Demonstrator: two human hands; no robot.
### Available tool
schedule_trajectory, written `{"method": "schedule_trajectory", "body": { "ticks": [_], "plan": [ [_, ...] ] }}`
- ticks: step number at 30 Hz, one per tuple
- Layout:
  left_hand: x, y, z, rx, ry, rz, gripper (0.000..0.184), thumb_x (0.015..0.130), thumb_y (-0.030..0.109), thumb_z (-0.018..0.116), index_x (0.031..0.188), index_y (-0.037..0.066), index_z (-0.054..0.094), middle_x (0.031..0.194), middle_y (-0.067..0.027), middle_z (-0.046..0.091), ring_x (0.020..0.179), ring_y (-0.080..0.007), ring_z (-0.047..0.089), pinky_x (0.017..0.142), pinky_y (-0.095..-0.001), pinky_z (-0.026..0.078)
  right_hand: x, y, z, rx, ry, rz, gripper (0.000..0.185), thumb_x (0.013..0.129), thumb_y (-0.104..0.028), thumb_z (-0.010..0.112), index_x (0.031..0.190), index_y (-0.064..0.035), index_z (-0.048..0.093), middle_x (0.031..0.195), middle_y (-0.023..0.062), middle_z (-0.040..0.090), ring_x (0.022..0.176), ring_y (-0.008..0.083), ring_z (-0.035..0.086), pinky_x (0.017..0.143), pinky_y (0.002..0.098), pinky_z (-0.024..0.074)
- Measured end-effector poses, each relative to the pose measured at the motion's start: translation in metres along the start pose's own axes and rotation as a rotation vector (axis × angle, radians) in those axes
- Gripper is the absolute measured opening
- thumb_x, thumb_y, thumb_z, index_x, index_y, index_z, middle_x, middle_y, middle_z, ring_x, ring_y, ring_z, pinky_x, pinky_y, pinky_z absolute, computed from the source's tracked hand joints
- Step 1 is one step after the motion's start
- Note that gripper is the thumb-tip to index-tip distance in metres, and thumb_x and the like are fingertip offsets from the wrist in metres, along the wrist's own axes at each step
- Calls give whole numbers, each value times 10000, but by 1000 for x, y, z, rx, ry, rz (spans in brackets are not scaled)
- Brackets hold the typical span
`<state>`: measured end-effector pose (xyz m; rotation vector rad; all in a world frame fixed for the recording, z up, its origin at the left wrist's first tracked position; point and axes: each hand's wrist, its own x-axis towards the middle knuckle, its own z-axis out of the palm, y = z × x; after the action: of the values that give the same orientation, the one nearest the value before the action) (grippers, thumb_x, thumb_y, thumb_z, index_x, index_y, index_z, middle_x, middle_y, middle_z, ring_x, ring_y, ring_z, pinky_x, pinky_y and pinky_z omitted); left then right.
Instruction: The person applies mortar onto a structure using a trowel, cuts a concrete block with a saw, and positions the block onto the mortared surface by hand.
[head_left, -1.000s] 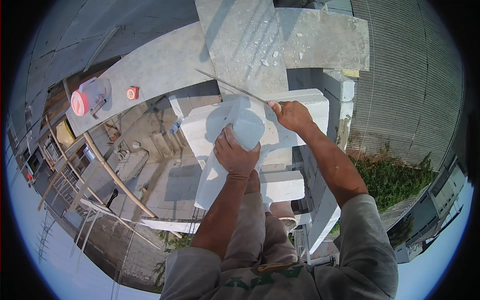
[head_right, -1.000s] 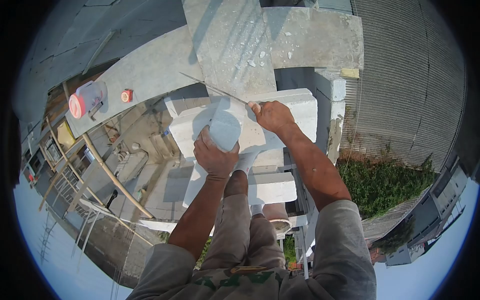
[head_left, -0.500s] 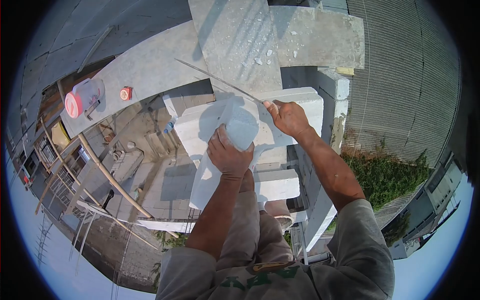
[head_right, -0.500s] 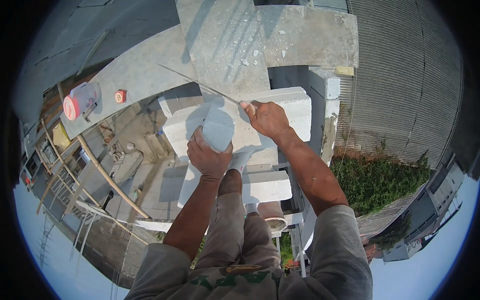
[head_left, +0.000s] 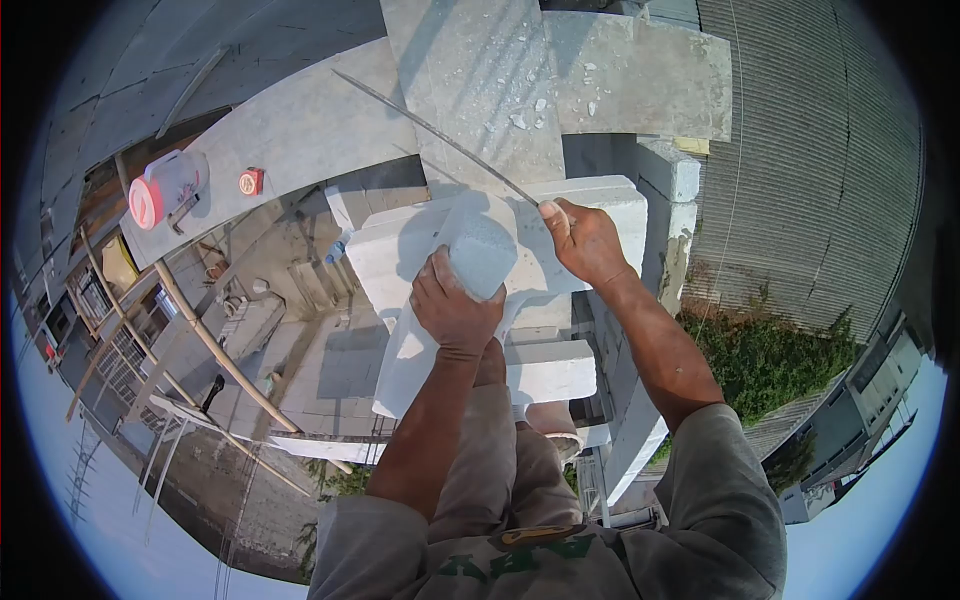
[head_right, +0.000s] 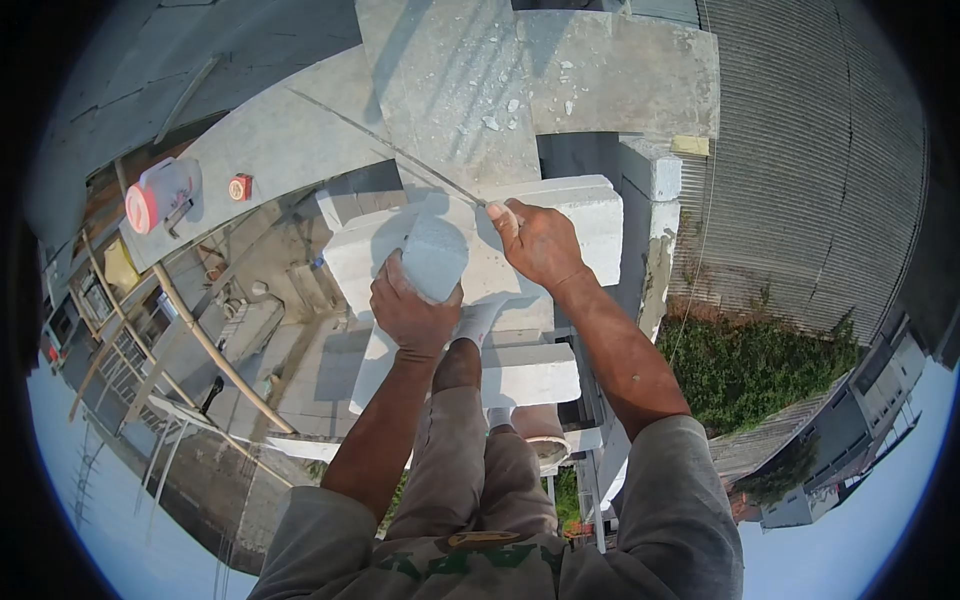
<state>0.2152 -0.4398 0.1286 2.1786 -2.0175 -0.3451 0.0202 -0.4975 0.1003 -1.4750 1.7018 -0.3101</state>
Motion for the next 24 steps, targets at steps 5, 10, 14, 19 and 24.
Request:
{"method": "schedule_trajectory", "body": {
  "ticks": [5,10,14,19,24],
  "plan": [
    [-4,1,0,-15,-2,8,897,575,305,811,1328,14,420,1137,-183,540,998,-382,559,840,-469,457,-4,65,30,-366,-342,223,714,979,-585,327,872,-3,726,742,264,666,725,416,670,683,475,547],
    [-2,1,-3,0,-32,-14,888,578,298,810,1322,16,418,1128,-188,536,996,-388,557,843,-473,458,-26,32,0,-169,-215,181,633,988,-556,348,1002,-36,708,721,253,658,736,426,657,687,488,534],
    [-4,-3,3,3,-10,6,920,554,307,819,1333,30,414,1148,-178,530,1006,-369,549,837,-468,450,-14,12,-4,-56,-85,7,619,989,-547,356,1010,-37,705,722,247,657,748,427,655,686,476,532],
    [-2,2,-3,29,-28,-17,892,571,295,825,1318,23,418,1119,-176,530,1004,-374,557,835,-468,465,-6,54,17,-261,-331,169,643,991,-553,338,997,-31,713,753,243,671,782,423,665,700,461,539],
    [-6,0,0,11,6,-5,885,570,299,834,1309,31,428,1112,-171,531,1000,-376,558,841,-477,460,-33,39,-6,-69,-201,132,649,992,-550,335,1041,-24,712,790,263,676,788,420,672,711,457,542]
  ]
}}
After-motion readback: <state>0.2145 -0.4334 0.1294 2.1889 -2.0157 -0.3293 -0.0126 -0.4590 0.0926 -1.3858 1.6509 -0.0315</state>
